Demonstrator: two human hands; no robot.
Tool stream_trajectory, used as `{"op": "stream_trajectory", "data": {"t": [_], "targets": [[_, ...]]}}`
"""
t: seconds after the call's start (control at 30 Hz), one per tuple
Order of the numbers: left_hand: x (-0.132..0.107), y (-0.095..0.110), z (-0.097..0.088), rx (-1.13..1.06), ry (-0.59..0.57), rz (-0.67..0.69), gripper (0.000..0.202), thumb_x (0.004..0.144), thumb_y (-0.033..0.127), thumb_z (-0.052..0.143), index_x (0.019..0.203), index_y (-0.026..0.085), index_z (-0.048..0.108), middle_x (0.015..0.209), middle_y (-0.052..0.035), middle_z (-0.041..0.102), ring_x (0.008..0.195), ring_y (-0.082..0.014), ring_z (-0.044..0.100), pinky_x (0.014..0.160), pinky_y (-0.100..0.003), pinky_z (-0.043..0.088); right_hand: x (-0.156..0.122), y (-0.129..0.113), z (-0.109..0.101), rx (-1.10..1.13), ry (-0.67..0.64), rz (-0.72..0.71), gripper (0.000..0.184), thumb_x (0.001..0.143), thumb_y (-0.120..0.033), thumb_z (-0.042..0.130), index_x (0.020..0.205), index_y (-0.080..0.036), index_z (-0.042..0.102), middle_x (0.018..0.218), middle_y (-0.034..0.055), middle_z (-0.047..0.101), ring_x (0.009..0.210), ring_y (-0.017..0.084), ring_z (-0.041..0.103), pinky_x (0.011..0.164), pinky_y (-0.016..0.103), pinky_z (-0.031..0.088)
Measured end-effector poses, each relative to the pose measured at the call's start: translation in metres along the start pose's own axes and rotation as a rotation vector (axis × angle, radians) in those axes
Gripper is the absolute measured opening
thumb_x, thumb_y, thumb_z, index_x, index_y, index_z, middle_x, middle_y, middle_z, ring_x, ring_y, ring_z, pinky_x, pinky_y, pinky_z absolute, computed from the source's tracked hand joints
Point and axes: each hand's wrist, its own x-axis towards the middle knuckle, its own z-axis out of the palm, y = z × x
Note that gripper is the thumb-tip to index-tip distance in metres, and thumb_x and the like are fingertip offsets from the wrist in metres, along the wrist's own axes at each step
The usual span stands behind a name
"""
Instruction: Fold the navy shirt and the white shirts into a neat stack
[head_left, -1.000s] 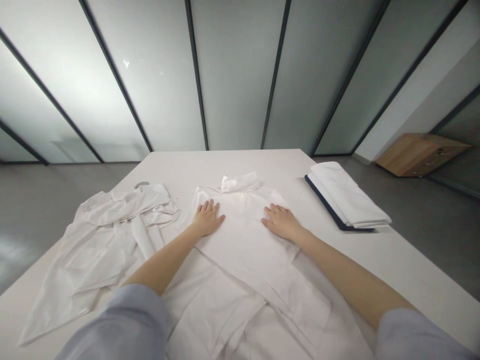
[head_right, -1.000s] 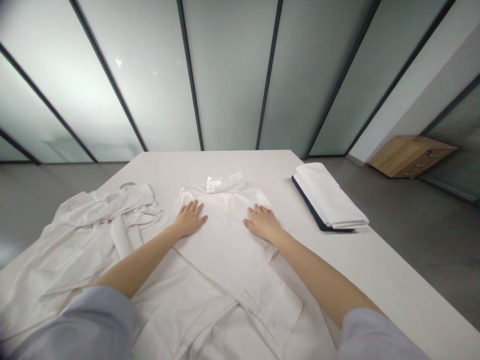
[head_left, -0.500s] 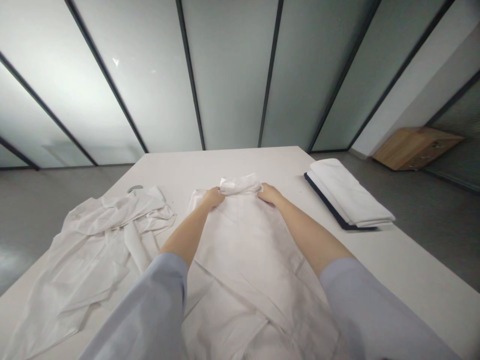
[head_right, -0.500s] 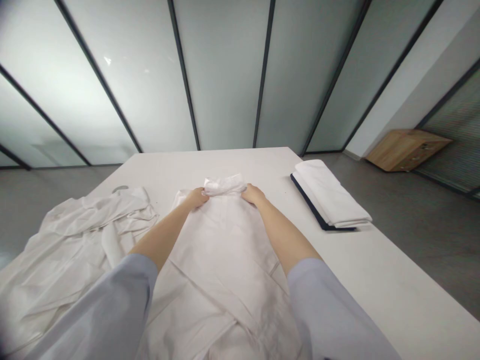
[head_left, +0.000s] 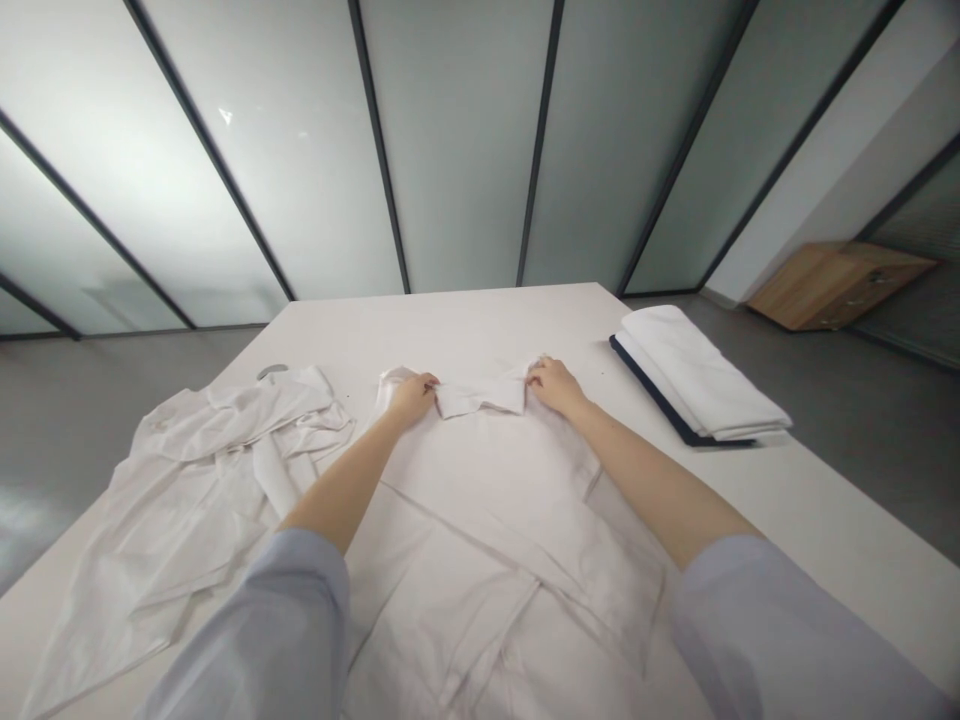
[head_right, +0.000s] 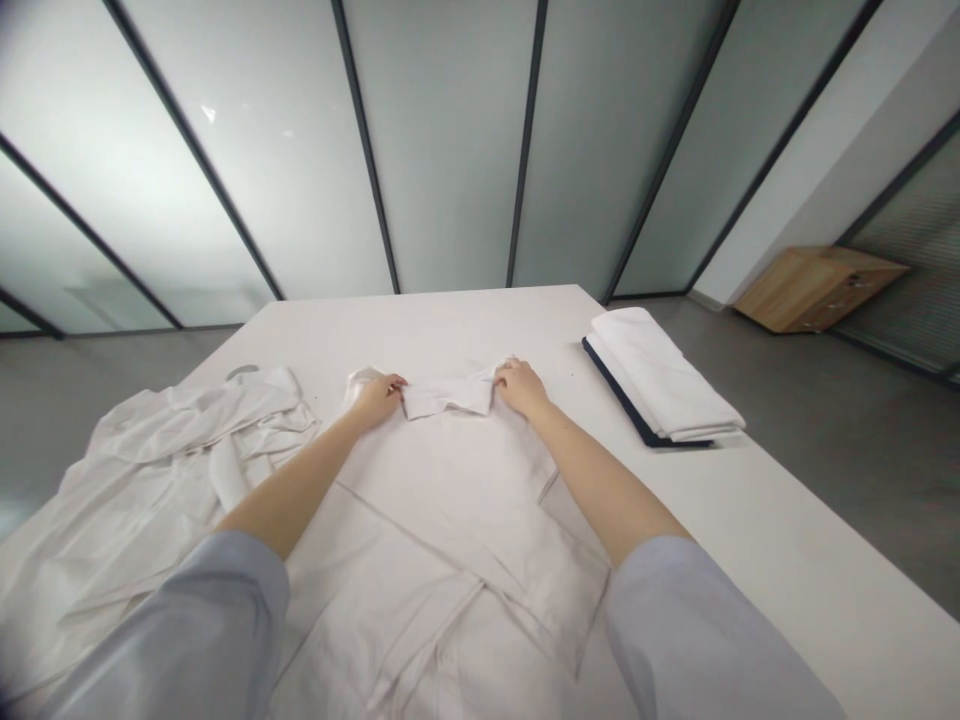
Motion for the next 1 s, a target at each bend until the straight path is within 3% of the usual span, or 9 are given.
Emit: {"op": "stream_trajectory", "data": {"t": [0.13, 0.23, 0.33, 0.43, 0.5, 0.63, 0.77, 0.87, 1.0], "targets": [[-0.014, 0.018, -0.004, 0.153, 0.164, 0.020, 0.038, 0.093, 0.031, 0.035, 0.113, 0.019, 0.065, 0.108, -0.0103, 0.069, 0.100, -0.0239, 0.063, 0.087, -0.036, 0.046, -0.007, -0.017, -0.004, -0.062, 0.129, -0.004, 0.033, 0.088, -0.022, 0.044, 0.108, -0.015, 0.069, 0.111, 0.0144, 0.062, 0.105, 0.027, 0.053, 0.095, 0.037, 0.040], [-0.018, 0.034, 0.002, 0.254, 0.180, 0.178, 0.045, 0.095, 0.039, 0.035, 0.129, 0.020, 0.056, 0.126, -0.0121, 0.061, 0.119, -0.0261, 0.053, 0.100, -0.039, 0.040, -0.008, -0.038, -0.001, -0.082, 0.158, -0.081, 0.043, 0.094, -0.032, 0.039, 0.128, -0.014, 0.058, 0.132, 0.0158, 0.054, 0.121, 0.029, 0.046, 0.103, 0.041, 0.034], [-0.014, 0.035, 0.014, 0.344, 0.062, 0.163, 0.061, 0.093, 0.053, 0.035, 0.145, 0.021, 0.040, 0.151, -0.0131, 0.039, 0.139, -0.0315, 0.032, 0.112, -0.046, 0.026, -0.012, -0.050, 0.009, -0.148, 0.034, -0.107, 0.055, 0.096, -0.045, 0.034, 0.142, -0.016, 0.045, 0.150, 0.0140, 0.039, 0.138, 0.030, 0.030, 0.110, 0.045, 0.025], [-0.009, 0.024, 0.026, 0.353, -0.119, 0.017, 0.074, 0.092, 0.064, 0.027, 0.150, 0.019, 0.030, 0.157, -0.0149, 0.025, 0.144, -0.0363, 0.020, 0.113, -0.052, 0.020, -0.019, -0.049, 0.020, -0.172, -0.185, -0.060, 0.061, 0.096, -0.053, 0.029, 0.146, -0.019, 0.038, 0.155, 0.0128, 0.032, 0.142, 0.029, 0.025, 0.113, 0.048, 0.020], [-0.008, 0.018, 0.029, 0.342, -0.163, -0.011, 0.077, 0.091, 0.066, 0.024, 0.151, 0.018, 0.026, 0.158, -0.0162, 0.021, 0.145, -0.0374, 0.017, 0.113, -0.053, 0.019, -0.023, -0.045, 0.025, -0.159, -0.272, -0.021, 0.063, 0.096, -0.054, 0.026, 0.149, -0.020, 0.034, 0.157, 0.0120, 0.028, 0.144, 0.028, 0.023, 0.114, 0.048, 0.019], [-0.012, 0.019, 0.026, 0.343, -0.092, 0.022, 0.072, 0.092, 0.061, 0.030, 0.147, 0.016, 0.034, 0.155, -0.0172, 0.029, 0.143, -0.0348, 0.024, 0.113, -0.050, 0.022, -0.024, -0.043, 0.026, -0.139, -0.301, 0.014, 0.066, 0.096, -0.056, 0.024, 0.151, -0.019, 0.029, 0.158, 0.0117, 0.024, 0.146, 0.026, 0.018, 0.115, 0.047, 0.018], [-0.025, 0.028, 0.018, 0.369, 0.077, 0.137, 0.041, 0.094, 0.038, 0.039, 0.125, 0.018, 0.057, 0.136, -0.0136, 0.052, 0.127, -0.0270, 0.044, 0.106, -0.041, 0.034, -0.023, -0.046, 0.023, -0.139, -0.306, 0.017, 0.066, 0.096, -0.056, 0.024, 0.151, -0.019, 0.028, 0.159, 0.0126, 0.023, 0.146, 0.026, 0.018, 0.115, 0.047, 0.017], [-0.040, 0.038, 0.012, 0.372, 0.050, 0.235, 0.031, 0.093, 0.030, 0.040, 0.114, 0.019, 0.061, 0.121, -0.0128, 0.058, 0.117, -0.0261, 0.049, 0.100, -0.041, 0.039, -0.024, -0.046, 0.022, -0.135, -0.297, 0.013, 0.065, 0.096, -0.055, 0.024, 0.150, -0.019, 0.029, 0.158, 0.0131, 0.023, 0.145, 0.026, 0.019, 0.115, 0.048, 0.018], [-0.074, 0.057, 0.010, 0.310, -0.054, 0.216, 0.040, 0.093, 0.046, 0.042, 0.121, 0.023, 0.058, 0.130, -0.0109, 0.053, 0.121, -0.0278, 0.047, 0.098, -0.043, 0.041, -0.024, -0.044, 0.024, -0.120, -0.255, -0.013, 0.062, 0.097, -0.053, 0.028, 0.148, -0.018, 0.034, 0.156, 0.0146, 0.028, 0.144, 0.027, 0.023, 0.113, 0.048, 0.022]]}}
